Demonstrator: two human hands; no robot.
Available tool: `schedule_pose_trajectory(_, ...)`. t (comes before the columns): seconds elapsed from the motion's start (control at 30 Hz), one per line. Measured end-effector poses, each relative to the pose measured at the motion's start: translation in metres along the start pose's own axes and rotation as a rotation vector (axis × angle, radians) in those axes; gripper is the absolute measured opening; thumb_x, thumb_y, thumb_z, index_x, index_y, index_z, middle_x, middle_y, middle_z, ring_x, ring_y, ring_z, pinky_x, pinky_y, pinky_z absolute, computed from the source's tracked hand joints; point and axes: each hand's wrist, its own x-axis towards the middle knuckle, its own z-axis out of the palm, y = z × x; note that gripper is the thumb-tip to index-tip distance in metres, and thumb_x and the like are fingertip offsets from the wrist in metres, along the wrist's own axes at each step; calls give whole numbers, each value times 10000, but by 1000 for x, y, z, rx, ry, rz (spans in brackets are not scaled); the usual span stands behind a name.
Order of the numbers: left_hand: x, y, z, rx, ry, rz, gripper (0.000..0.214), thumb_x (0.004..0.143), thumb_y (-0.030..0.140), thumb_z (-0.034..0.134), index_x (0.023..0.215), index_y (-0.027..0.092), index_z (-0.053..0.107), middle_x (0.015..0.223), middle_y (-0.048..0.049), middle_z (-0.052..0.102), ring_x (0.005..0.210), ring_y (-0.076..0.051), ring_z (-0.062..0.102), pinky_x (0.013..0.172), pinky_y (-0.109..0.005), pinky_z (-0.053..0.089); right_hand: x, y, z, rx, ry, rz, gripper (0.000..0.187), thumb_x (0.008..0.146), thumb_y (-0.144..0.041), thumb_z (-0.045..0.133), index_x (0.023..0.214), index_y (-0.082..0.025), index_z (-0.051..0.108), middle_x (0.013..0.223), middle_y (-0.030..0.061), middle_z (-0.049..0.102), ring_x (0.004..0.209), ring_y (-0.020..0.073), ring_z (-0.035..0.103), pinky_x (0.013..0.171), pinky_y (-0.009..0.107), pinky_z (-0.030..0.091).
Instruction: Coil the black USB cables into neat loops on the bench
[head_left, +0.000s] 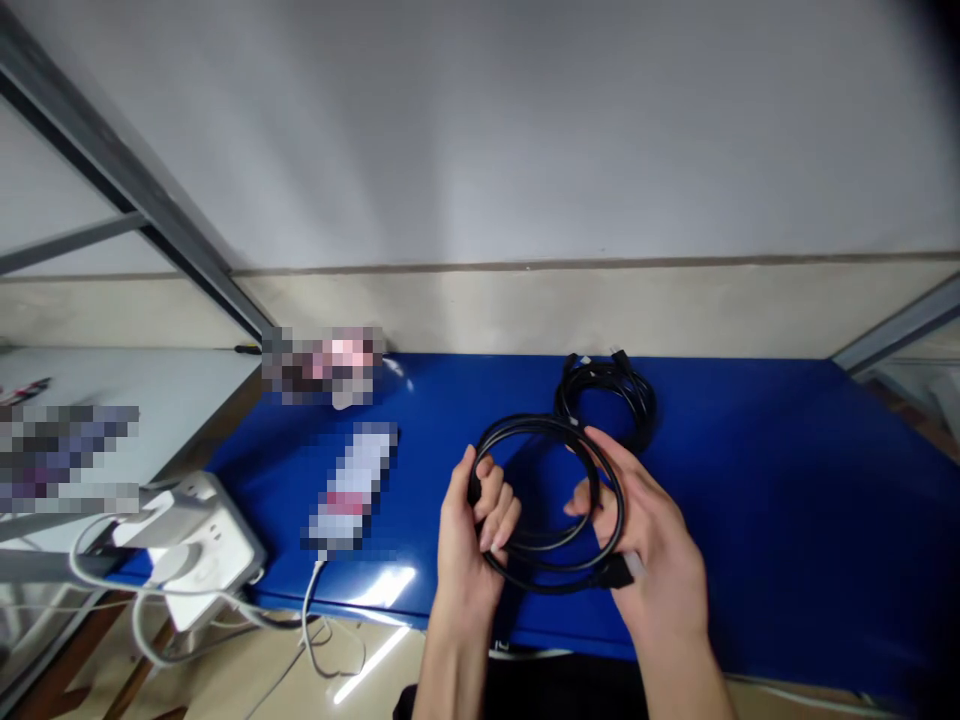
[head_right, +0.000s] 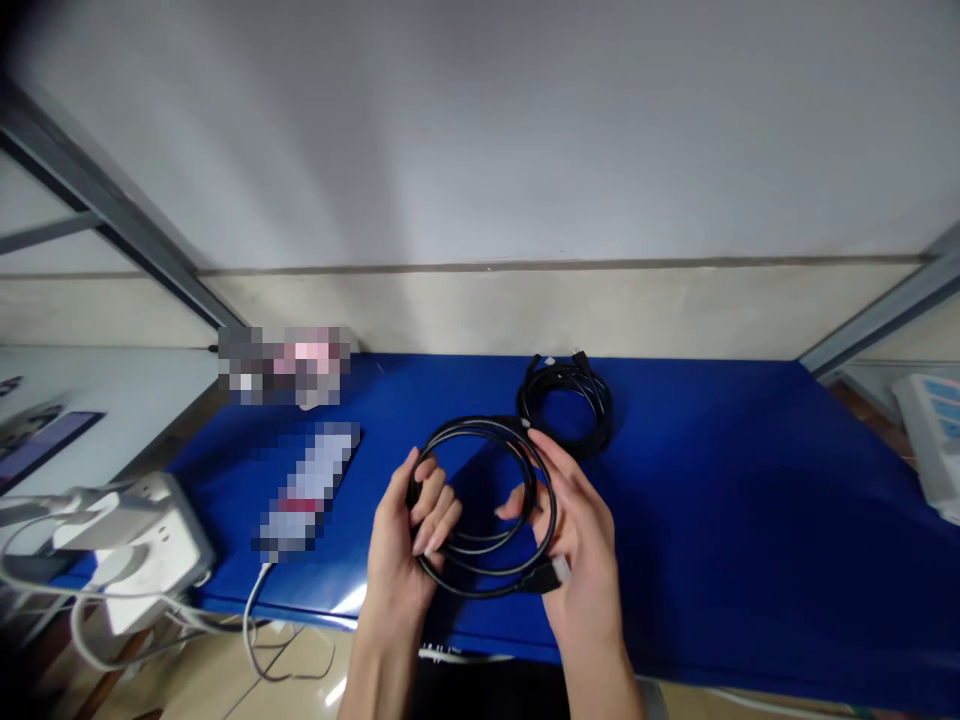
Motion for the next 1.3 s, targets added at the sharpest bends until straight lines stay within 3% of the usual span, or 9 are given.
schedule_pose_trajectory(0.13,-7,-4,11,-147,56,204,434,1145,301,502,725,193,524,480,106,299,355,-60,143,339,-203,214,-11,4,20,300,4,95,682,934,-728,580,1210,-156,829,1333,199,759,1133,340,738,963,515,616)
schedule_pose_trajectory(0.27,-13,-17,20,-213,105,337,411,1150,324,509,759,198,532,496,104,336,362,-58,226,412,-193,343,-27,27,45,365,-36,18,592,912,-693,696,1299,-249,767,1134,104,777,927,260,734,825,447,625)
schedule_pose_trajectory(0.33,-15,-22,20,-196,98,304,386,1125,334,558,762,205,532,490,112,325,360,-61,210,426,-199,367,-30,35,52,329,4,-36,426,955,-552,755,1287,-287,737,790,-25,648,633,136,576,657,314,554)
schedule_pose_trajectory(0.43,-13,-23,15,-89,35,181,308,1049,311,618,766,196,577,493,108,337,363,-64,195,391,-215,322,-24,34,48,275,63,-82,289,991,-457,768,1203,-266,721,646,-114,380,500,70,271,507,215,379)
schedule_pose_trajectory(0.63,-2,-5,2,96,-31,-46,289,993,349,648,834,115,709,516,80,433,369,-43,213,384,-191,330,0,16,13,146,-3,-4,261,920,-408,837,914,-225,650,641,-127,344,478,44,161,418,174,246)
schedule_pose_trajectory(0.73,-2,0,2,137,-51,-107,340,1000,398,704,820,109,713,476,116,348,388,-38,103,350,-172,261,2,14,7,132,-61,19,315,913,-481,826,899,-210,667,610,-125,377,441,34,147,381,180,223)
schedule_pose_trajectory(0.93,-6,4,5,156,-85,-94,150,921,234,746,835,114,718,499,120,352,412,-40,103,362,-159,308,-1,9,11,131,-57,-11,440,986,-544,739,1269,-207,753,581,-121,426,395,29,180,385,174,250)
schedule_pose_trajectory(1.13,-6,1,6,197,-78,-178,410,904,484,821,785,112,696,474,132,329,395,-25,111,348,-159,315,1,3,2,-8,23,-46,402,971,-549,740,1111,-174,784,448,-136,358,338,49,243,393,196,330)
schedule_pose_trajectory(1.3,-7,0,7,183,-37,-159,234,864,273,826,780,123,667,492,131,328,407,-26,116,333,-150,252,2,-1,-4,-55,63,-41,426,942,-532,783,1159,-166,769,465,-92,515,360,88,434,449,224,435)
